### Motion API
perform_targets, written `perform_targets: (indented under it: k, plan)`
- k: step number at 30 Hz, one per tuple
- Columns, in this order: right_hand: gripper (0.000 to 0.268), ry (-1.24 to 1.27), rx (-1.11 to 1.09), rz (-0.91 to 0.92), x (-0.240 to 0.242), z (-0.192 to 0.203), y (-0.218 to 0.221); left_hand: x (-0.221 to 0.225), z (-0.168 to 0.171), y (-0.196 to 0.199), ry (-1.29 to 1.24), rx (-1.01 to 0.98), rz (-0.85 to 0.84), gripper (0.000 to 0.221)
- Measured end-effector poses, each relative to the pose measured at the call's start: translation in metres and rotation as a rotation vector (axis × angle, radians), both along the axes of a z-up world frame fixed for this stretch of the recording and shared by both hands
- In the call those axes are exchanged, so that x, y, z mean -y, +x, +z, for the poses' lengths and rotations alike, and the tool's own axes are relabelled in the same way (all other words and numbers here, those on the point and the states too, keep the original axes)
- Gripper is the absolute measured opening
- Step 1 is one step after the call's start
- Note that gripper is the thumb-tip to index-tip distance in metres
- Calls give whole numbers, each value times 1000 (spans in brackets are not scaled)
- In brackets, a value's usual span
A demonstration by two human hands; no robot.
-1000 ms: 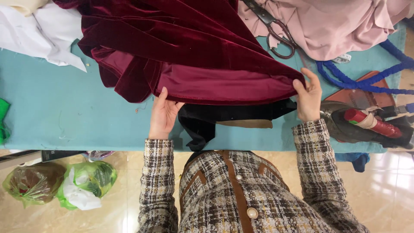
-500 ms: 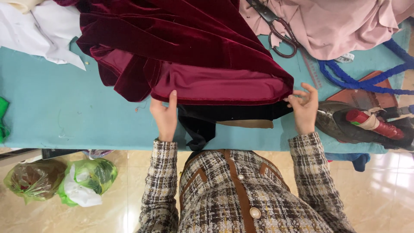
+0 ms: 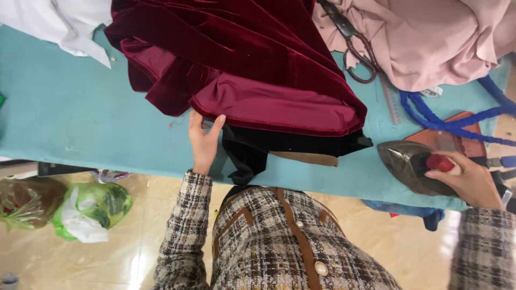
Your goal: Pressing a velvet garment using a steam iron on a pressing table
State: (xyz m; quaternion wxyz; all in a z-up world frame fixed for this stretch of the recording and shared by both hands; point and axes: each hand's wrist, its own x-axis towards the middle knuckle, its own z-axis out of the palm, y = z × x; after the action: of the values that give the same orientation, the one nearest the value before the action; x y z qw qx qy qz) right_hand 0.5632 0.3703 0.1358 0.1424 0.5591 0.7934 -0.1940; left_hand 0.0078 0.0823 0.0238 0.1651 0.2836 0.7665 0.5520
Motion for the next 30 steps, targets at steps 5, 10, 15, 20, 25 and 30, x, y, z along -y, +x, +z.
perform_targets:
  k: [5,10,15,20,25,30]
  plan:
    - [51,-6,27,12,2,-1,-7,28,7,-13,25,-3,22,35]
    - [47,80,-39,64,43,32,-90,54,5,-25,-131,-259,34,35]
    - [48,391,-78,743,85,48,-233,56,5,-23,-64,-243,98,21]
    - [46,523,-301,933,111,46,-345,62,-10,-27,-26,-251,100,20]
    - [47,436,-360,900,122,46,-389,65,-17,-30,-17,-307,101,19]
    - [46,502,-273,889,109,46,-354,63,2,-26,25,-245,112,17]
